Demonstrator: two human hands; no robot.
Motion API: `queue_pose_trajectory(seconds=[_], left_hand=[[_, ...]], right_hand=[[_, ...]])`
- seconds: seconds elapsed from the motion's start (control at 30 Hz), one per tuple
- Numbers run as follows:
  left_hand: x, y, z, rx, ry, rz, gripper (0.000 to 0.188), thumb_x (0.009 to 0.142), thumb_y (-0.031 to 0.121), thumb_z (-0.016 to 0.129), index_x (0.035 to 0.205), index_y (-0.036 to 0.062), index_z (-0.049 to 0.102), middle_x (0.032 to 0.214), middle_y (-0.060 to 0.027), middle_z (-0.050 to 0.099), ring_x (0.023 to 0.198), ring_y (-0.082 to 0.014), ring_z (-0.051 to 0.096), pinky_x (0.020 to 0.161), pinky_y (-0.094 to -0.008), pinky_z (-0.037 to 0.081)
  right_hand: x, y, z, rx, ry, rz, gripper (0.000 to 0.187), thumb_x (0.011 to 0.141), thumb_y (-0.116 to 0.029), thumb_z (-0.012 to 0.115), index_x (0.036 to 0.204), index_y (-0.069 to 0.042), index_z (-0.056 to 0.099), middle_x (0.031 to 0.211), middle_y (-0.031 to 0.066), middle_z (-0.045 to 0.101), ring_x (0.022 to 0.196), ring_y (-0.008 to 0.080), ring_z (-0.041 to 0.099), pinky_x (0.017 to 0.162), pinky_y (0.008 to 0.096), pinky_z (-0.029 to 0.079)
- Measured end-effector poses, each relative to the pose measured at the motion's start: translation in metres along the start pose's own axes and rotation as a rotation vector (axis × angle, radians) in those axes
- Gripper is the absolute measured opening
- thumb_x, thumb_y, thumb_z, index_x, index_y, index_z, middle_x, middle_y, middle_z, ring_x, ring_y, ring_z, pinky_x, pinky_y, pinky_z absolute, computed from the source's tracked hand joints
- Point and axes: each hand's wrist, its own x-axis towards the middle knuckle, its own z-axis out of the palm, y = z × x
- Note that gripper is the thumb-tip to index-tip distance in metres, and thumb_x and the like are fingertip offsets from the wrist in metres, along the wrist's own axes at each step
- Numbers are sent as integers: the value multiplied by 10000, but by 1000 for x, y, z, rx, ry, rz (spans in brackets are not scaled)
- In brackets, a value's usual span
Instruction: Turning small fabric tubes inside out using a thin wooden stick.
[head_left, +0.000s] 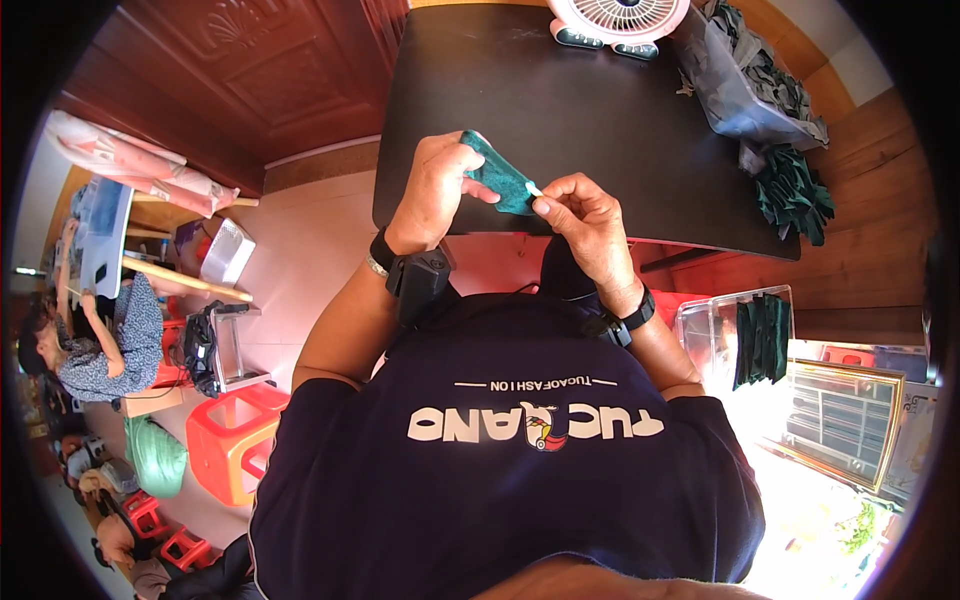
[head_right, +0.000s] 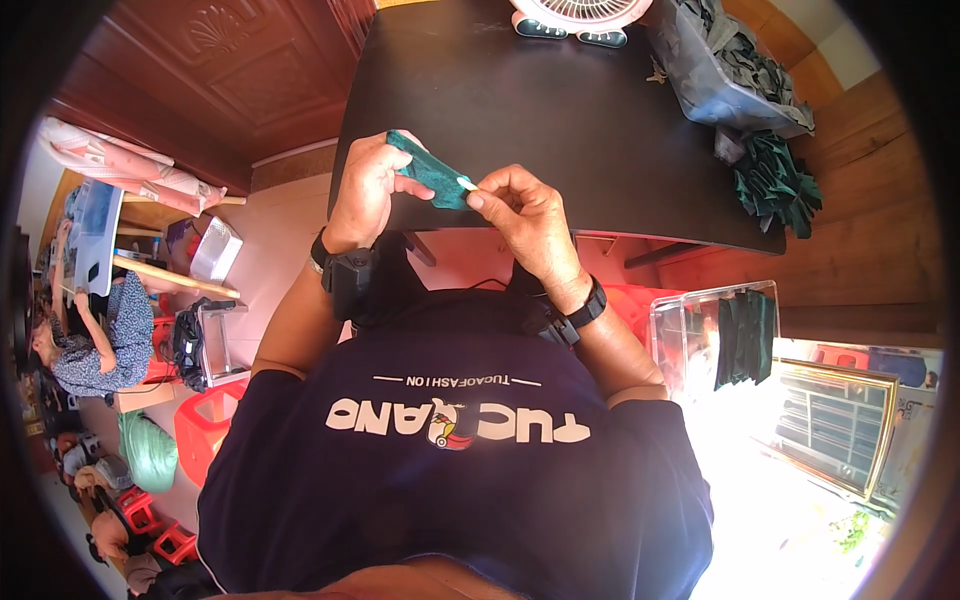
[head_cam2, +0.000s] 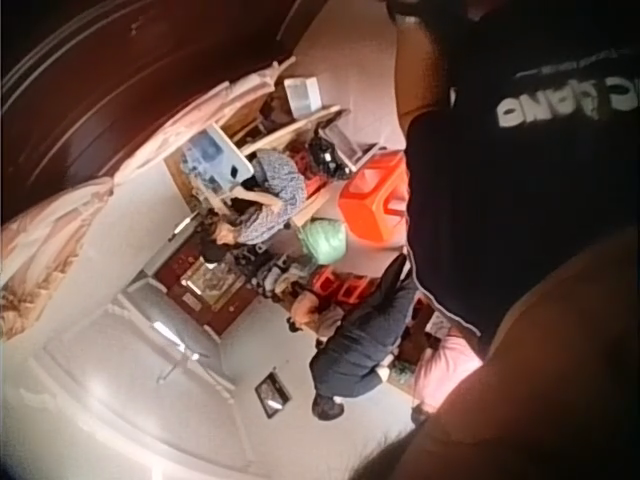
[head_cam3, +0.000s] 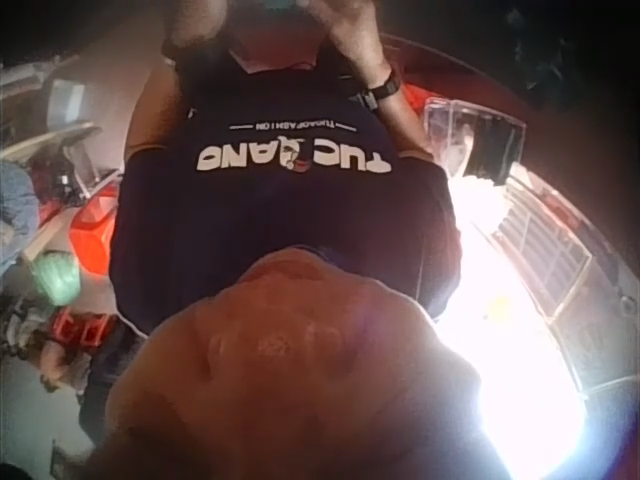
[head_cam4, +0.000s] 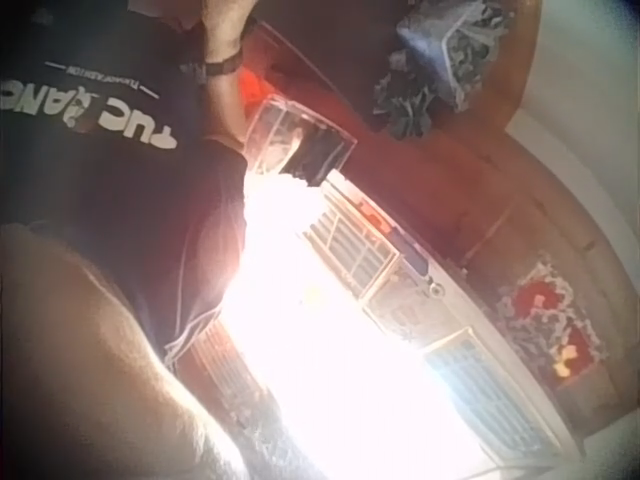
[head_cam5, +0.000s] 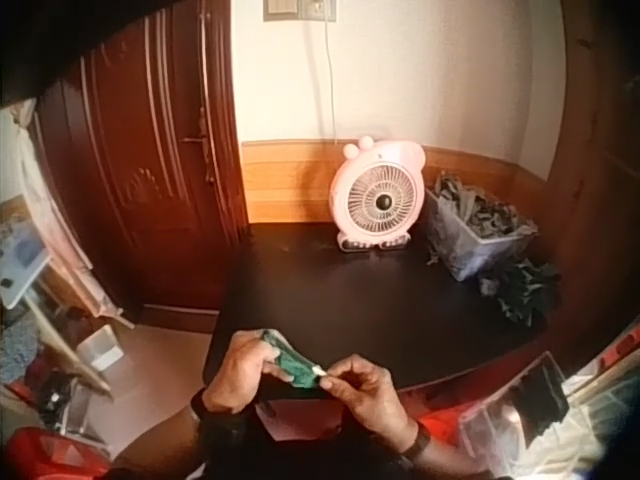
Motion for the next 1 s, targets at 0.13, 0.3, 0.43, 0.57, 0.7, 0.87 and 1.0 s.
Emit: queue_pose_trajectory(seconds=[0.13,0.3,0.43,0.57,0.7,0.87,1.0], left_hand=[[-2,-8,6,23,-15,31,202,801,149,462,767,-17,572,732,-68,554,664,-169,599,559,-283,534],[1,-14,3,139,-56,19,204,809,150,464,782,-17,577,762,-77,577,675,-171,604,532,-285,526],[6,-16,-2,-28,-36,-107,240,829,166,469,887,-24,604,849,-109,621,719,-179,626,576,-295,537],[4,-1,7,-8,9,-69,296,854,165,464,1051,-10,597,1013,-128,624,855,-172,625,669,-300,543],[8,5,0,217,87,73,288,855,128,440,1065,10,597,1098,-126,604,987,-174,600,700,-291,538],[11,1,-11,113,-39,92,248,812,73,421,967,-3,600,1042,-162,629,937,-225,641,667,-288,539],[14,-1,-14,15,9,127,254,790,68,404,911,-4,615,1020,-150,634,892,-212,628,648,-275,524]], right_hand=[[1,-2,6,-22,40,-17,153,924,-185,597,865,-44,599,677,-43,559,604,35,472,559,185,387],[8,-7,-8,305,-229,417,198,938,-229,579,876,-42,588,645,-37,517,541,19,395,485,178,326],[10,-5,-7,-141,-54,201,143,928,-171,585,899,-32,601,654,-45,544,590,24,450,517,183,366],[8,-1,-11,-104,18,100,62,882,-63,616,927,-20,606,699,-32,574,630,21,492,545,183,397],[4,-2,-7,-156,73,25,77,870,-34,609,943,-11,617,714,-28,586,642,21,509,563,183,423],[0,-2,-5,-131,-8,42,99,854,-24,622,950,-19,644,717,-28,593,607,10,510,522,187,419],[-2,-5,-8,-209,-101,87,123,870,-31,613,991,-23,636,742,-34,597,588,4,492,509,173,403]])
